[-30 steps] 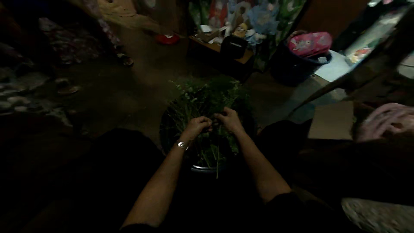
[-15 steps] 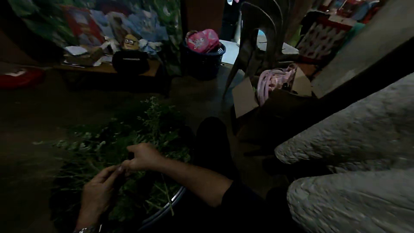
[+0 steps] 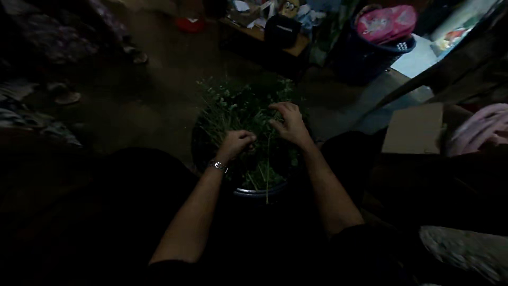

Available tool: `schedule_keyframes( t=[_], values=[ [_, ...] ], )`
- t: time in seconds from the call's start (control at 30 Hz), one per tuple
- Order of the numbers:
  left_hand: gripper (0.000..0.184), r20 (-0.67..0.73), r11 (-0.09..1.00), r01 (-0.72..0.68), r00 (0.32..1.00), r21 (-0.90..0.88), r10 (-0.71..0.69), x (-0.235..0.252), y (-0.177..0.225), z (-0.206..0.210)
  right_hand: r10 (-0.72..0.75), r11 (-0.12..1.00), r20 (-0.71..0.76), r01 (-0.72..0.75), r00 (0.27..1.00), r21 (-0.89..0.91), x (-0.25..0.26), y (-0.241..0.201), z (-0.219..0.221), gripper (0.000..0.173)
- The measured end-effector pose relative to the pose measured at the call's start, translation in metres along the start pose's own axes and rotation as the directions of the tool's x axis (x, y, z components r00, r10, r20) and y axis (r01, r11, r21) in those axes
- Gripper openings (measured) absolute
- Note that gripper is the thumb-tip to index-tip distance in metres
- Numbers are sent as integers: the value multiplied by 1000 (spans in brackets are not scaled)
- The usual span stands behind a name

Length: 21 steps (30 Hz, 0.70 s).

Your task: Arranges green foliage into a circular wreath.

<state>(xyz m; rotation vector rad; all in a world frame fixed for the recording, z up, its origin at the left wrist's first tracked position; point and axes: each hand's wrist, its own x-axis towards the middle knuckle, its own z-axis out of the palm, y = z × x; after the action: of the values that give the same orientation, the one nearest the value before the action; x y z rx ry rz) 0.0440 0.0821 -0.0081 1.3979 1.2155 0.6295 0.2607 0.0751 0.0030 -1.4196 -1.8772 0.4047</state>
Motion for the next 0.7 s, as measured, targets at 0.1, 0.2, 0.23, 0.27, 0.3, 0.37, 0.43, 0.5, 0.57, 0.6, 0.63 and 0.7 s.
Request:
schedule_keyframes(
  t=[0.1,0.2,0.23,0.27,0.3,0.37,0.43,0.5,0.57,0.6,0.63,0.7],
  values=[
    [15,45,997,-50,998,60,47,-1,0,2,-170,982,76,176,983,-73,-1,2,17,37],
    [13,67,986,-80,995,145,71,-3,0,2,-153,984,258,170,954,-45,-2,-3,23,42],
    [13,72,983,-89,994,162,78,-2,-1,1,-142,987,308,156,941,-22,-2,-5,23,41],
    [12,85,980,-103,992,170,90,2,-5,-1,-137,989,350,145,927,1,-2,-5,23,38],
    [12,95,976,-119,990,180,104,5,-9,-2,-133,991,382,131,914,33,-2,-7,23,31],
    [12,101,967,-156,985,201,138,8,-12,-3,-124,991,411,96,903,87,-2,-9,22,19],
    [12,119,960,-178,981,217,155,7,-10,-3,-83,993,416,42,906,107,-3,-13,20,15],
    [13,150,953,-177,978,244,143,6,-7,-4,-55,995,439,12,897,100,-3,-15,18,13],
    [14,175,948,-171,976,270,126,5,-4,-5,-33,995,467,-16,884,102,-3,-14,15,13],
    [14,176,947,-161,978,279,115,5,-3,-6,-15,993,470,-41,883,110,-2,-11,13,13],
    [14,168,945,-147,981,293,100,5,-2,-7,8,991,459,-68,888,114,-1,-7,10,14],
    [14,134,943,-118,988,312,80,4,-1,-11,114,983,416,-165,902,87,2,-5,-1,16]
  ],
)
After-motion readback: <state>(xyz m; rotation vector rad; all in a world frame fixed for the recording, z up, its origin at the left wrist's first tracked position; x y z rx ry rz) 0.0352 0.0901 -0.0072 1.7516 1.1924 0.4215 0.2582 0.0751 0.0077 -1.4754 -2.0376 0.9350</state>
